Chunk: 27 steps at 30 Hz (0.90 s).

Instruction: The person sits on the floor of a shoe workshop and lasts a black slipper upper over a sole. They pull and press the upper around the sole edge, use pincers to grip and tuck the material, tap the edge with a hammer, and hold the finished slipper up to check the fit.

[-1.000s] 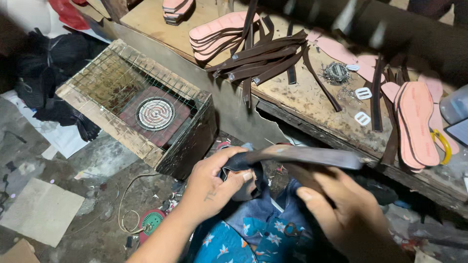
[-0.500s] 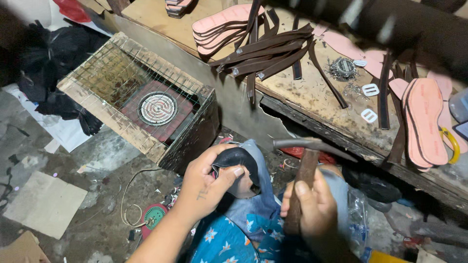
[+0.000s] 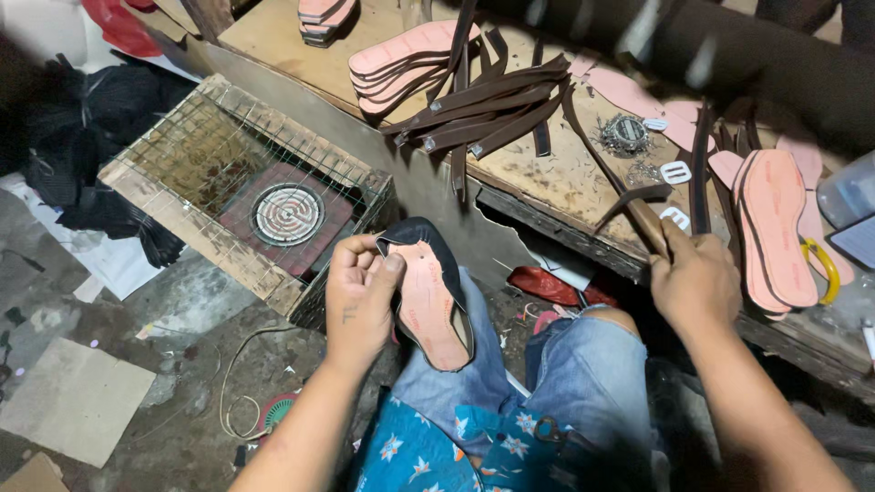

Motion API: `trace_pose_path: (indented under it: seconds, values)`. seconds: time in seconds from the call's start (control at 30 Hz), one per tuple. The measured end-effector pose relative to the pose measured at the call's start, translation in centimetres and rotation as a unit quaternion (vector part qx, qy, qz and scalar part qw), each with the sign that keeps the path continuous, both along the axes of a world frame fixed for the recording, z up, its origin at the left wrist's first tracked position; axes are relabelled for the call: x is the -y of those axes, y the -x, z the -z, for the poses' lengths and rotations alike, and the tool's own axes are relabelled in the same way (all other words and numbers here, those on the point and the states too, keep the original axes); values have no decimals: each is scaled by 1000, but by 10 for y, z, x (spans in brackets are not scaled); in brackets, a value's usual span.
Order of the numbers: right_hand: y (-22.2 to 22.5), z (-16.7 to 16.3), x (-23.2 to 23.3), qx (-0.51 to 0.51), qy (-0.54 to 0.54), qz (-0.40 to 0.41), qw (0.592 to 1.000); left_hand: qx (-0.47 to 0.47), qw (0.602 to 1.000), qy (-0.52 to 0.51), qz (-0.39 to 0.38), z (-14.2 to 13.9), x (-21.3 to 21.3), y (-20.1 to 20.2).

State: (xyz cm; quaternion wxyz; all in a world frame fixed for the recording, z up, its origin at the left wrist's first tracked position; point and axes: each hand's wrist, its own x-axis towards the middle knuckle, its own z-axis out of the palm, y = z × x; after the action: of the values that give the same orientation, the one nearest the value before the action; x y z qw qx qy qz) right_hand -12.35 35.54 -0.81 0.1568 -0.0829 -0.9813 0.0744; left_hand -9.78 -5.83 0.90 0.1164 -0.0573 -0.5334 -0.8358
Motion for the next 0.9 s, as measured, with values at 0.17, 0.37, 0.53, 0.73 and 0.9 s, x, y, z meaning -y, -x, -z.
trace_pose_path:
  seconds: [0.17,0.37,0.53,0.73,0.9]
  values:
    - [12,3,-20,2,-64,14,998,-4,985,135,-107,-2,-2,8]
    - [-13,-35,65,-85,123,-166,975,-30,961,253,-108,-27,-15,3]
    - [-33,-72,158,-2,388,-323,863,-38,977,209,-30,-45,-41,-12]
    - [-33,-74,174,105,422,-272,859,84,991,98,22,-36,-40,-18]
    - [-31,-72,147,176,666,-283,668,45,977,116,171,-1,-8,3]
